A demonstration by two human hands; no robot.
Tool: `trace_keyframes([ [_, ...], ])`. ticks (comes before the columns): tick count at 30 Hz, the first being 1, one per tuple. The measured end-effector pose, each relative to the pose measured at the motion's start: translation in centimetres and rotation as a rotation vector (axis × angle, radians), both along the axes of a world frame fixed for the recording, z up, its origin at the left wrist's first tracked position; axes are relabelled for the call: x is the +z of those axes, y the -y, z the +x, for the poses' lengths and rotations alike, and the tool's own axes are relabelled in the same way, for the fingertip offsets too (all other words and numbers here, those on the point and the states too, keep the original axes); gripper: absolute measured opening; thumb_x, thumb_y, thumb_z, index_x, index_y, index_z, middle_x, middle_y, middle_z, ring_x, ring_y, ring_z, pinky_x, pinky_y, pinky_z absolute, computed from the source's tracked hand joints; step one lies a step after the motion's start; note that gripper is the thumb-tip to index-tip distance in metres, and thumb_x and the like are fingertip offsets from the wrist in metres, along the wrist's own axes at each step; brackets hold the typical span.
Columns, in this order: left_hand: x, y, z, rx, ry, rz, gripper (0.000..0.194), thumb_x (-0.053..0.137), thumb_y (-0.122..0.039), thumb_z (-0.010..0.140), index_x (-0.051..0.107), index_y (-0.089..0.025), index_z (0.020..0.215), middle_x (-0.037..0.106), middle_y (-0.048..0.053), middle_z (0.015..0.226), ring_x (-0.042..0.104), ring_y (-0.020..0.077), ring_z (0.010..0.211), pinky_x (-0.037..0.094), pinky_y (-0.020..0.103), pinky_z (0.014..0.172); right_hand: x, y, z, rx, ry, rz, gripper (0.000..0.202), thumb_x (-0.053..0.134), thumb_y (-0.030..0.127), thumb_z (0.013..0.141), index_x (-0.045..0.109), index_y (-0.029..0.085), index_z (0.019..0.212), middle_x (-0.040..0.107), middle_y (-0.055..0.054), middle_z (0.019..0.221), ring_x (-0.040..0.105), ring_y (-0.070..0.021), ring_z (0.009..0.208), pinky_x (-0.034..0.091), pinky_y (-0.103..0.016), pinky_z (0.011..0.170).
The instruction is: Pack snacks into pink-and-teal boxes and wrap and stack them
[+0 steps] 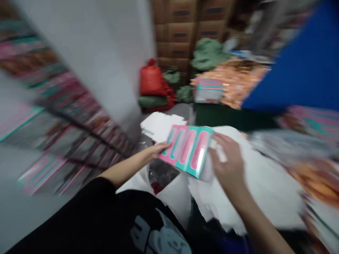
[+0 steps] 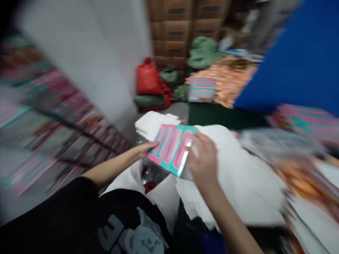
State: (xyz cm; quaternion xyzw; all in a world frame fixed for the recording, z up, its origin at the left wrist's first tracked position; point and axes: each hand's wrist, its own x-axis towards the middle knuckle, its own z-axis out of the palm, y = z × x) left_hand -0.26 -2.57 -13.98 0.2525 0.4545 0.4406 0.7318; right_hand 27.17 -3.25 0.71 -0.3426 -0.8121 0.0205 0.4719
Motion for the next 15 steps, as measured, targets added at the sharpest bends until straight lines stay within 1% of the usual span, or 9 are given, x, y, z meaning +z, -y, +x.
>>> trace_keyframes([
  [1,-1.5,1.3,-0.3,0.014,0.119,0.026,0.053,0.085,-0.045,0.065,0.069,-0.013,0.105,0.075,0.015,0.095,0.072,0.0234,0.077,0.059,0.035,0.078,0.1,-0.9,-0.5,-0.007,0.036,-0.034,0.043,0.047,0.040,0.096,0.053,0.032,0.138,0.065,-0.013,0.124,0.059,-0.0317,0.119,0.048,-0.053,0.097],
  [3,-4.0,3.9,-2.3,0.077,0.273,0.108,0.061,0.085,-0.045,0.065,0.066,-0.014,0.115,0.074,0.017,0.103,0.073,0.0239,0.083,0.058,0.036,0.080,-0.3,-2.1,-3.1,0.068,0.137,-0.127,0.052,0.049,0.050,0.093,0.047,0.035,0.144,0.060,-0.014,0.132,0.057,-0.0346,0.122,0.048,-0.056,0.097],
  [4,-4.9,5.7,-3.9,0.113,0.306,0.140,0.064,0.085,-0.044,0.067,0.064,-0.014,0.120,0.073,0.018,0.107,0.072,0.0242,0.087,0.058,0.037,0.082,-0.6,-2.2,-5.0,0.147,0.193,-0.150,0.054,0.048,0.053,0.092,0.046,0.036,0.144,0.059,-0.014,0.133,0.056,-0.0351,0.123,0.049,-0.056,0.096],
  [5,-5.5,7.9,-5.9,0.170,0.315,0.169,0.065,0.084,-0.042,0.068,0.062,-0.014,0.124,0.072,0.018,0.111,0.072,0.0243,0.090,0.058,0.037,0.083,-1.1,-1.8,-7.0,0.244,0.246,-0.166,0.054,0.048,0.054,0.092,0.047,0.037,0.143,0.060,-0.014,0.133,0.057,-0.0347,0.123,0.050,-0.055,0.095],
  [6,-5.8,10.7,-8.0,0.227,0.298,0.183,0.066,0.084,-0.040,0.069,0.061,-0.015,0.126,0.071,0.018,0.114,0.072,0.0243,0.092,0.057,0.037,0.085,-1.5,-1.1,-9.1,0.352,0.289,-0.168,0.052,0.048,0.053,0.092,0.049,0.037,0.142,0.061,-0.013,0.131,0.058,-0.0337,0.122,0.052,-0.053,0.094],
  [8,-5.8,17.3,-12.5,0.346,0.211,0.170,0.064,0.084,-0.036,0.070,0.061,-0.013,0.126,0.071,0.018,0.116,0.072,0.0239,0.093,0.057,0.037,0.086,-2.5,0.6,-13.4,0.558,0.348,-0.164,0.045,0.050,0.047,0.093,0.055,0.035,0.136,0.063,-0.012,0.127,0.061,-0.0305,0.118,0.053,-0.049,0.093],
  [11,-4.8,28.5,-19.4,0.523,0.047,0.072,0.067,0.087,-0.033,0.065,0.061,-0.013,0.124,0.073,0.016,0.108,0.073,0.0236,0.086,0.058,0.036,0.082,-4.4,2.9,-20.0,0.753,0.352,-0.233,0.038,0.053,0.041,0.092,0.063,0.032,0.127,0.065,-0.012,0.123,0.065,-0.0274,0.113,0.054,-0.045,0.094],
  [13,-3.7,35.9,-23.5,0.630,-0.061,-0.039,0.067,0.086,-0.033,0.065,0.061,-0.015,0.124,0.074,0.014,0.104,0.073,0.0239,0.085,0.059,0.037,0.081,-6.6,4.7,-24.6,0.852,0.361,-0.382,0.037,0.056,0.041,0.090,0.065,0.028,0.124,0.067,-0.013,0.120,0.065,-0.0274,0.111,0.054,-0.046,0.095],
  [15,-2.3,42.5,-27.1,0.721,-0.159,-0.143,0.062,0.086,-0.036,0.065,0.063,-0.016,0.119,0.075,0.013,0.101,0.074,0.0240,0.084,0.059,0.036,0.079,-9.6,7.6,-29.2,0.943,0.416,-0.649,0.045,0.061,0.043,0.086,0.063,0.024,0.127,0.069,-0.014,0.118,0.066,-0.0282,0.110,0.054,-0.048,0.094],
])
